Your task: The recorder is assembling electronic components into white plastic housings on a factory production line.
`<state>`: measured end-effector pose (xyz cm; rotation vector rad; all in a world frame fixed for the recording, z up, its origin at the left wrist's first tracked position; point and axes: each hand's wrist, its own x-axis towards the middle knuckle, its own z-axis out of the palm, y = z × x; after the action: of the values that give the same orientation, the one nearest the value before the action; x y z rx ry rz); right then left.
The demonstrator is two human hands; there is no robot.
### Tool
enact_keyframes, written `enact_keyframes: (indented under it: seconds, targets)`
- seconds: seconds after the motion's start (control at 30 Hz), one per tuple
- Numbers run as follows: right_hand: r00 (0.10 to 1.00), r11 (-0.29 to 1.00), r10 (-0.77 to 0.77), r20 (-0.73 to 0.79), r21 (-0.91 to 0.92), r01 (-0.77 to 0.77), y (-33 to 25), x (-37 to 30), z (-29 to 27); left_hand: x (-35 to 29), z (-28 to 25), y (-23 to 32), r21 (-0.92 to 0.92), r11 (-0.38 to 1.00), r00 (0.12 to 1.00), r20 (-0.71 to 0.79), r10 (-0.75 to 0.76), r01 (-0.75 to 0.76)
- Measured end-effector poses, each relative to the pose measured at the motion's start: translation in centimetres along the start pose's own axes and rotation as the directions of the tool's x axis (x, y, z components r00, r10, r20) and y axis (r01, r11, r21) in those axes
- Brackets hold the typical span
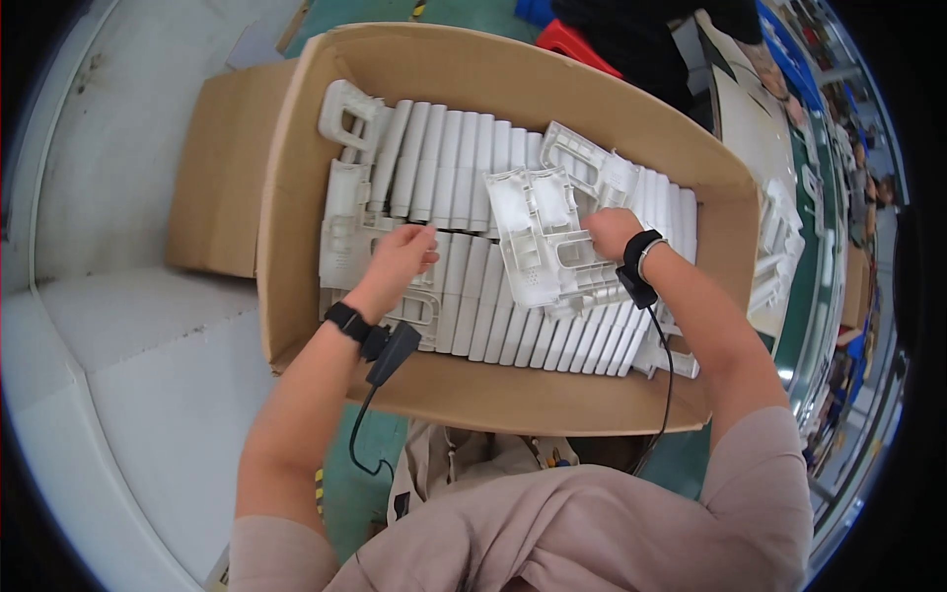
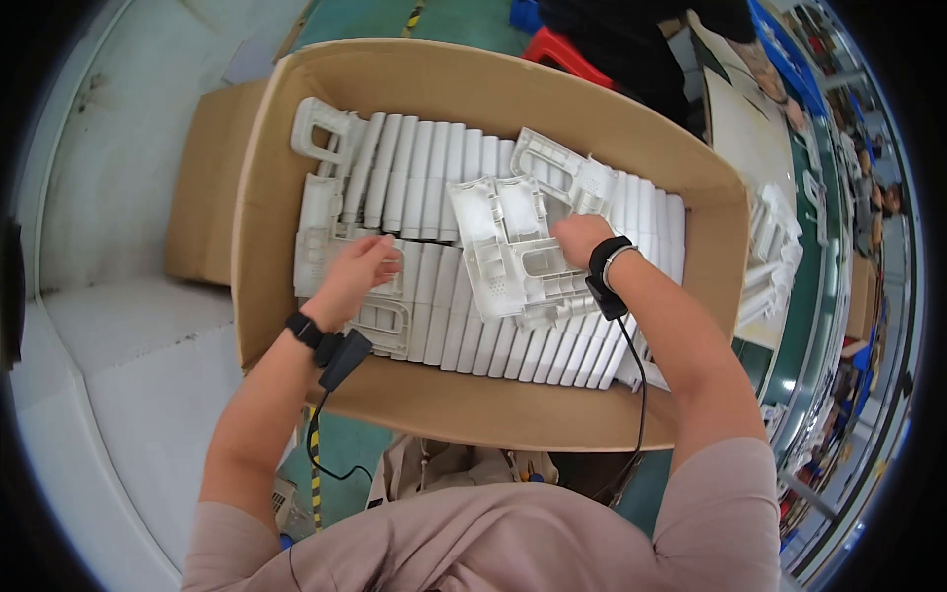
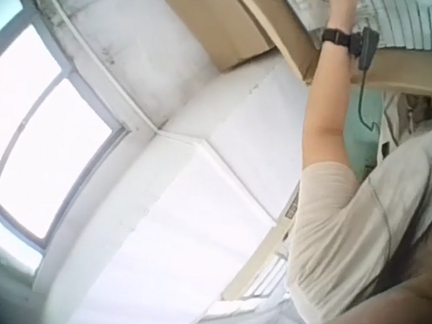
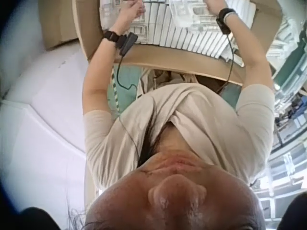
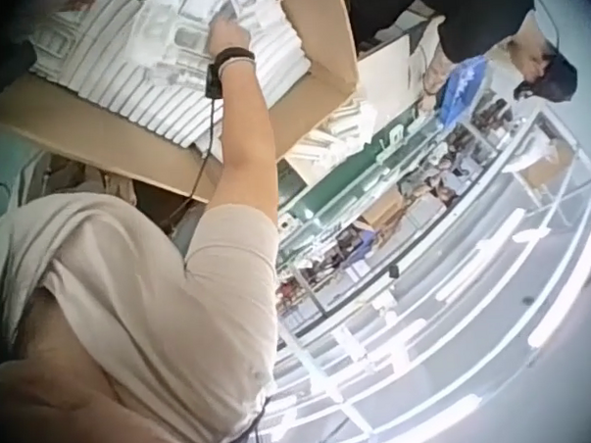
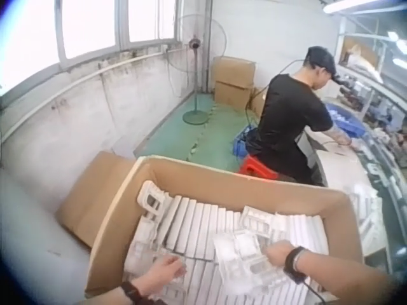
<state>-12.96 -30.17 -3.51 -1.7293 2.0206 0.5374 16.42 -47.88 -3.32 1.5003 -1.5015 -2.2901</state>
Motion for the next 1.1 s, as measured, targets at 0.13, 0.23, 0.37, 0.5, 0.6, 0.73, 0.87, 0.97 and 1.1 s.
enact_keyframes:
  seconds: [0.13,0.23,0.37,0.5,0.6,0.73,0.87,0.97,1.1]
  targets:
    - [0.984,0.924,0.176,-0.007,0.345,-0.163,1.1,-3.8,5.3,3.9,8.5,-1.8,0.142,0.969,0.976,0.061,-0.211,0.201]
    - [0.963,0.847,0.266,-0.031,0.485,-0.219,-0.5,-5.4,5.9,6.1,13.0,-4.4,0.075,0.927,0.926,0.059,-0.373,0.369]
    - [0.92,0.816,0.357,-0.165,0.534,-0.221,1.5,-10.2,6.4,4.7,16.0,-7.1,-0.056,0.874,0.866,0.174,-0.468,0.483]
    - [0.946,0.741,0.315,-0.073,0.642,-0.197,4.1,-15.0,7.4,3.5,17.9,-9.9,-0.011,0.871,0.847,0.24,-0.474,0.49]
    - [0.97,0.86,0.133,-0.201,0.51,-0.013,2.2,-13.2,9.8,3.0,18.2,-11.9,-0.13,0.932,0.904,0.319,-0.284,0.338]
    - [0.983,0.852,0.185,0.016,0.496,-0.169,0.4,-13.5,12.0,0.6,21.4,-9.2,-0.325,0.86,0.874,0.423,-0.24,0.394]
    - [0.984,0.755,0.175,-0.022,0.645,-0.12,-1.1,-15.0,10.7,-1.4,20.0,-7.5,-0.325,0.858,0.798,0.584,-0.149,0.398]
    - [0.963,0.556,0.262,-0.065,0.826,-0.095,-0.8,-17.9,11.7,-4.1,22.0,-4.2,0.028,0.997,0.861,0.503,-0.074,0.069]
    - [0.842,0.131,0.505,-0.189,0.981,0.141,-2.7,-21.6,9.2,-10.7,24.6,1.8,-0.17,0.944,0.769,0.628,-0.117,0.282]
